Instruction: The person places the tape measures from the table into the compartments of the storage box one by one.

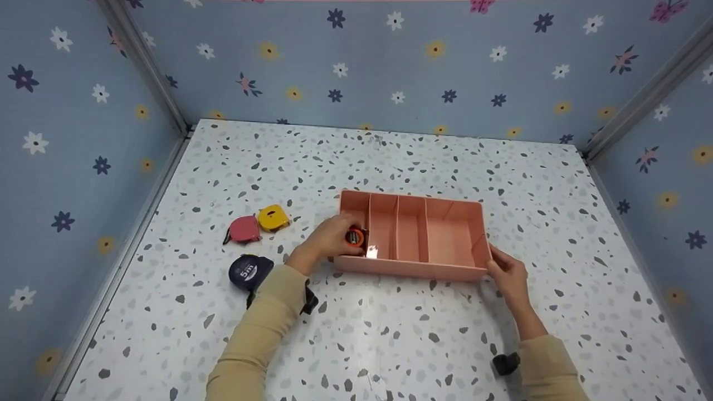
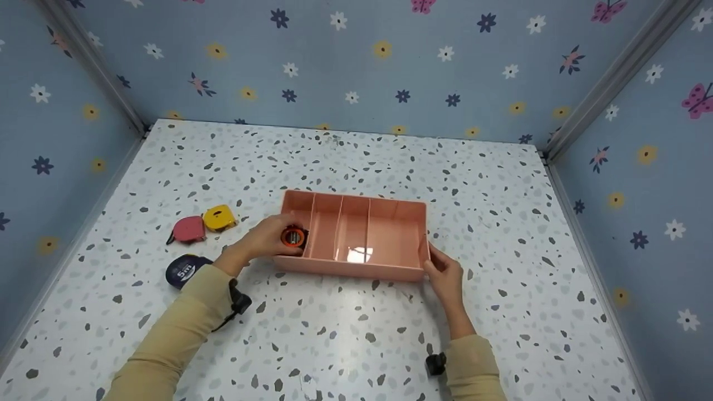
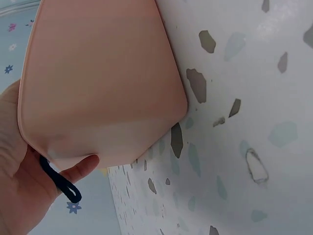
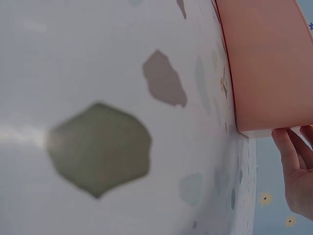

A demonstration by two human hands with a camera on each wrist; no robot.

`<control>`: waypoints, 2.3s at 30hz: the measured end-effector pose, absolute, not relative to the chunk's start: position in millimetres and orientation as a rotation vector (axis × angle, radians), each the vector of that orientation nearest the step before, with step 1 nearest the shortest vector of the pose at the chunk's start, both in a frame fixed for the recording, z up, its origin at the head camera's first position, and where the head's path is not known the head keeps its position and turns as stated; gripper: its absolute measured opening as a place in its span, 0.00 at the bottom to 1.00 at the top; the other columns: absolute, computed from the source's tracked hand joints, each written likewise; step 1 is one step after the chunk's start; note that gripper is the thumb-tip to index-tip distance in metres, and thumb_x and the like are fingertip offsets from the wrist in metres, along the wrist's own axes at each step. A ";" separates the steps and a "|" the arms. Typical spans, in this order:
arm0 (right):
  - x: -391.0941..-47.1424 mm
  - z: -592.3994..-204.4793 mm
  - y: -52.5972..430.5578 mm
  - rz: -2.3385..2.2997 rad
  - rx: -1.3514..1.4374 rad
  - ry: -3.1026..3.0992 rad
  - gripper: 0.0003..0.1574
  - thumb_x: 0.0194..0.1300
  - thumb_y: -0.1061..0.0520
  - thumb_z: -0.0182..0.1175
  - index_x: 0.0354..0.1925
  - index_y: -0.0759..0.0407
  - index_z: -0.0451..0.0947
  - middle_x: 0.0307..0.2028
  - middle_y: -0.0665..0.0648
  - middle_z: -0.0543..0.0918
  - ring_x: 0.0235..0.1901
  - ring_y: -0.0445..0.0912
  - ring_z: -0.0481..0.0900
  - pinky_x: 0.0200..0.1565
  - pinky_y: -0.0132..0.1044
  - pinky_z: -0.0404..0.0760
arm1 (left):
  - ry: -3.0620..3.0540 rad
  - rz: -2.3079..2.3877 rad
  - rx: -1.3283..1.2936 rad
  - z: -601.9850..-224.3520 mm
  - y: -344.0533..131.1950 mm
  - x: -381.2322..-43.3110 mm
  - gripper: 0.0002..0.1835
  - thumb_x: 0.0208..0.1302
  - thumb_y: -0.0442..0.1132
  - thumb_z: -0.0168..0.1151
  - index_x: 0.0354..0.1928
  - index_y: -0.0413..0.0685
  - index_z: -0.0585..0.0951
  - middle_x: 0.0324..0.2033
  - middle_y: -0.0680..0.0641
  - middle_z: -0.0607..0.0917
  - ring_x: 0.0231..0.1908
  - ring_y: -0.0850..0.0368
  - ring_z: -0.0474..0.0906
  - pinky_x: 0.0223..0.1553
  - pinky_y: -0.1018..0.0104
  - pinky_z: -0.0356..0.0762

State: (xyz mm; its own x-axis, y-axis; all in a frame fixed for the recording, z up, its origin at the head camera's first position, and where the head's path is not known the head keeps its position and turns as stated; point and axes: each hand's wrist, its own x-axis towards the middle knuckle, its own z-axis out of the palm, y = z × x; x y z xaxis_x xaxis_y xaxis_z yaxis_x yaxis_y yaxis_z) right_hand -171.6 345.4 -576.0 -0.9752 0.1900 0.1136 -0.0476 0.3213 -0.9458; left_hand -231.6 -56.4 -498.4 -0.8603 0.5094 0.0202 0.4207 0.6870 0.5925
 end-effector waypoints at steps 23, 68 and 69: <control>-167.9 -565.4 341.8 1.772 -0.071 -2.366 0.31 0.56 0.48 0.57 0.56 0.59 0.70 0.49 0.58 0.77 0.39 0.39 0.77 0.36 0.27 0.77 | 2.671 0.838 0.863 -491.7 -54.8 -234.9 0.19 0.43 0.37 0.70 0.41 0.48 0.80 0.36 0.52 0.79 0.38 0.57 0.71 0.43 0.62 0.70; -168.2 -564.3 340.6 1.726 -0.175 -2.421 0.25 0.60 0.54 0.55 0.57 0.56 0.70 0.49 0.58 0.77 0.37 0.38 0.77 0.34 0.26 0.77 | 2.891 1.012 0.772 -452.8 -88.8 -187.5 0.15 0.56 0.39 0.61 0.44 0.40 0.78 0.37 0.45 0.80 0.38 0.51 0.76 0.39 0.63 0.74; -167.0 -561.4 339.4 1.748 -0.170 -2.406 0.25 0.59 0.54 0.55 0.56 0.56 0.71 0.48 0.58 0.77 0.37 0.39 0.77 0.33 0.26 0.77 | 2.894 1.007 0.763 -453.3 -91.2 -186.2 0.15 0.56 0.38 0.61 0.44 0.39 0.79 0.36 0.44 0.80 0.37 0.50 0.76 0.38 0.63 0.74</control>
